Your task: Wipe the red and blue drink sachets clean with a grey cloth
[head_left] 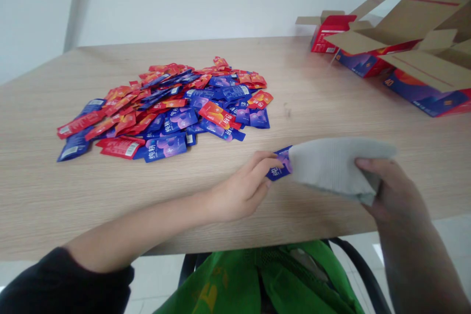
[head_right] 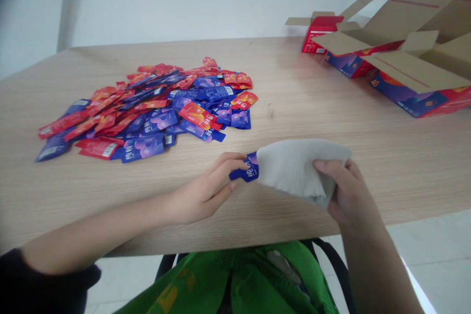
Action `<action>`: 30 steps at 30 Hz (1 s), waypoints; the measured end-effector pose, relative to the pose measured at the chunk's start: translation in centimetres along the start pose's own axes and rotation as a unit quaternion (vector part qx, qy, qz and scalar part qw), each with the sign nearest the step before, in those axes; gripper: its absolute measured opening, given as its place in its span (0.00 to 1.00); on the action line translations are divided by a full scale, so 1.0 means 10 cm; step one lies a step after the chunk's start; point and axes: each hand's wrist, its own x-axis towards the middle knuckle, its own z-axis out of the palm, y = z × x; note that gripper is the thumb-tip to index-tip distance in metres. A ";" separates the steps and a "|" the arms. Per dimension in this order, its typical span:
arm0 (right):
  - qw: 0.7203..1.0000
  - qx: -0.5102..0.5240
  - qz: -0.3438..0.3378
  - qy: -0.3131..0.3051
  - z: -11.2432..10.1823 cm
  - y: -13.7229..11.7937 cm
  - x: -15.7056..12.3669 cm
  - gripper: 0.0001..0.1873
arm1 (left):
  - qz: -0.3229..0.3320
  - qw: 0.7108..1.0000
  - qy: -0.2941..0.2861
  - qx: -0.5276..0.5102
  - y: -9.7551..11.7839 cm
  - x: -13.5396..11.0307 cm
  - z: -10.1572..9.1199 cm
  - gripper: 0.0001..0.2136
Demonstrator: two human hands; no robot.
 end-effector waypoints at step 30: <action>0.710 -0.540 -0.354 -0.281 0.28 0.61 0.36 0.28 | -0.121 0.940 -0.094 0.305 -0.19 -0.14 0.44 0.27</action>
